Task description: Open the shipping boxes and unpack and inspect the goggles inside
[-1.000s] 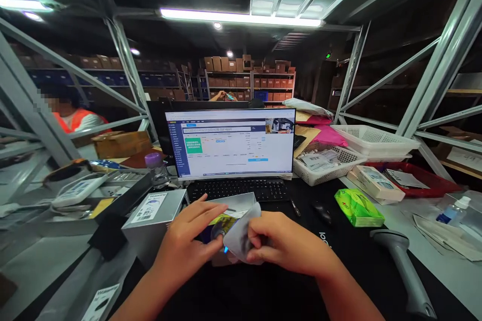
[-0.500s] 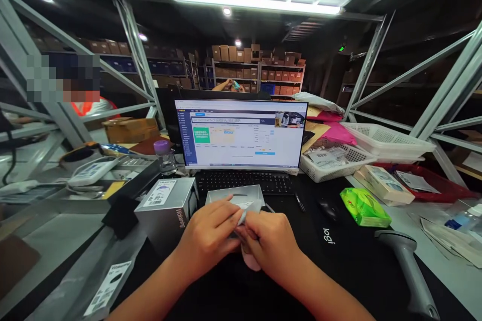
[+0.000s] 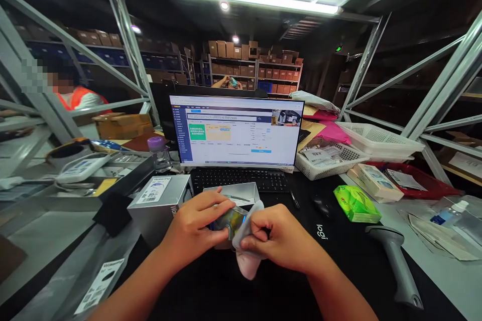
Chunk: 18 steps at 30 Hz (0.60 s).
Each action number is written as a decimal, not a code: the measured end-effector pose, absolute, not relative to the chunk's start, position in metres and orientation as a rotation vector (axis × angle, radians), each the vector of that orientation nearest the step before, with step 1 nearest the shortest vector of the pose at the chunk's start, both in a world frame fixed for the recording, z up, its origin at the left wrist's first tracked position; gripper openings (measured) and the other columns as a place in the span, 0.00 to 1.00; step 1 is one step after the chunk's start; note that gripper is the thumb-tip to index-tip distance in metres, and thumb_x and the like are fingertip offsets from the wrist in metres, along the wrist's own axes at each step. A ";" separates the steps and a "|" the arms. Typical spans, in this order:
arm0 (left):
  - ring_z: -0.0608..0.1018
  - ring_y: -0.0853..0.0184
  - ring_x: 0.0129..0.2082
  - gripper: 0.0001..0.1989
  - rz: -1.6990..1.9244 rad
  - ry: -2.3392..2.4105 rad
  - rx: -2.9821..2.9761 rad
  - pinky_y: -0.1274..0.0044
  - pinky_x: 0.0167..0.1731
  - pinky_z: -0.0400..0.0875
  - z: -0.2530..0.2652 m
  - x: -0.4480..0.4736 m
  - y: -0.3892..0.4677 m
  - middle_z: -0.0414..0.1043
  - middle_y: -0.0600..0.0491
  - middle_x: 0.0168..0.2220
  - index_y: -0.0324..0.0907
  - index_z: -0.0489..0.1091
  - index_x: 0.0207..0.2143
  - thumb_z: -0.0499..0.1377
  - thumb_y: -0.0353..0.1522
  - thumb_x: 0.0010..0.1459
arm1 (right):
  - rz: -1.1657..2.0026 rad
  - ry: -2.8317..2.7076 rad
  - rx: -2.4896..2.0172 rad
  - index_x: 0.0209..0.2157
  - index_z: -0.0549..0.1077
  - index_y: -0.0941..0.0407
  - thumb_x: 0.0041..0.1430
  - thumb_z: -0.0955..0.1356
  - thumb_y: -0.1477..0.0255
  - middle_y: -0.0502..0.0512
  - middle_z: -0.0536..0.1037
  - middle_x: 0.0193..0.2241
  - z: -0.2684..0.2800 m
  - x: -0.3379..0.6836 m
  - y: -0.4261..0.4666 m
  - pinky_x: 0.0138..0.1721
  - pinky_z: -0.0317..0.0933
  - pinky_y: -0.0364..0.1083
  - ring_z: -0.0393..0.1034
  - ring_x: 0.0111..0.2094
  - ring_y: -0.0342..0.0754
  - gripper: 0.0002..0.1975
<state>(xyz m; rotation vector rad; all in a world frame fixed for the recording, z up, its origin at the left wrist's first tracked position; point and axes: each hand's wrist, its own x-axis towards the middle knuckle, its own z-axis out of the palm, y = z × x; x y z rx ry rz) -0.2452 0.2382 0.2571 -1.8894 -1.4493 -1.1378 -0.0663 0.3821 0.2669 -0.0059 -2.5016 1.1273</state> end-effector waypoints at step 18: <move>0.79 0.67 0.38 0.18 -1.181 -1.464 -1.913 0.62 0.55 0.76 0.263 -0.252 0.233 0.78 0.54 0.39 0.41 0.74 0.44 0.62 0.21 0.50 | 1.262 -2.634 0.290 0.20 0.51 0.55 0.61 0.74 0.68 0.41 0.56 0.18 0.276 -0.058 0.410 0.22 0.42 0.41 0.47 0.21 0.38 0.28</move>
